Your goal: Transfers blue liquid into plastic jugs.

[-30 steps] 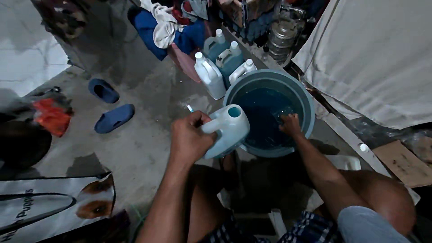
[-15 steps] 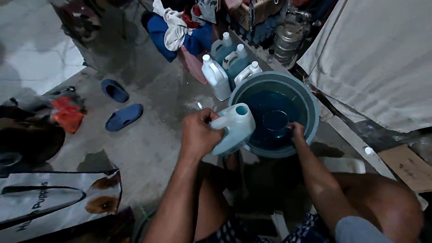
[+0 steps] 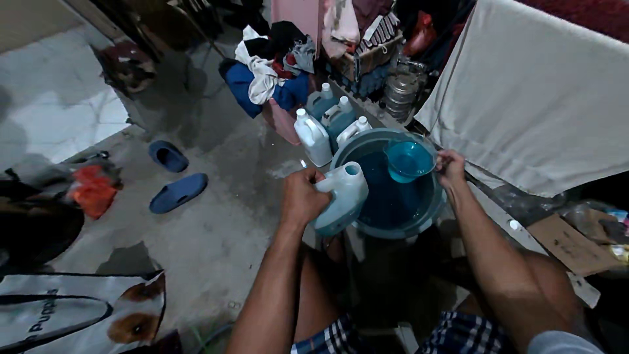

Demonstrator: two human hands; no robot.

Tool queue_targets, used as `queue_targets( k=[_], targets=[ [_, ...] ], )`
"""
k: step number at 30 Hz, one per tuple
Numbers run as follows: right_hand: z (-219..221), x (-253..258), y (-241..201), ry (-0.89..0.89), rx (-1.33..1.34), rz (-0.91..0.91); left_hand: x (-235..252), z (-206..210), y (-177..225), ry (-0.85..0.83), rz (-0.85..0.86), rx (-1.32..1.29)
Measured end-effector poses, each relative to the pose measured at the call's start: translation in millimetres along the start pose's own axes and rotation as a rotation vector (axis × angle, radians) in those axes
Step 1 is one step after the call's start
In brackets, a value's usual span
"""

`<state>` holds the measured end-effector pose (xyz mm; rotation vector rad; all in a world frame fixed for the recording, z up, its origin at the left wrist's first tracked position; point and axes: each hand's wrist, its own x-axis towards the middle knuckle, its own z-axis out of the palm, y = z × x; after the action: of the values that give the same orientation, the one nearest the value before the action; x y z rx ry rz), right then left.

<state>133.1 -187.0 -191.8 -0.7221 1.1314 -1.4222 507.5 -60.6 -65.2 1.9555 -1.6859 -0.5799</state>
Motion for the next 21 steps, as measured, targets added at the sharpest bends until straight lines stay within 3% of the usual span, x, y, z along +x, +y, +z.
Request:
queue_targets(
  k=[8, 21],
  targets=[
    [38.5, 13.9, -76.3, -0.207, -0.017, -0.065, 1.8, 0.0, 4.0, -0.023, -0.015, 0.039],
    [69.7, 7.9, -93.5, -0.398, -0.027, -0.121, 1.4, 4.1, 2.9, -0.001, 0.009, 0.029]
  ],
)
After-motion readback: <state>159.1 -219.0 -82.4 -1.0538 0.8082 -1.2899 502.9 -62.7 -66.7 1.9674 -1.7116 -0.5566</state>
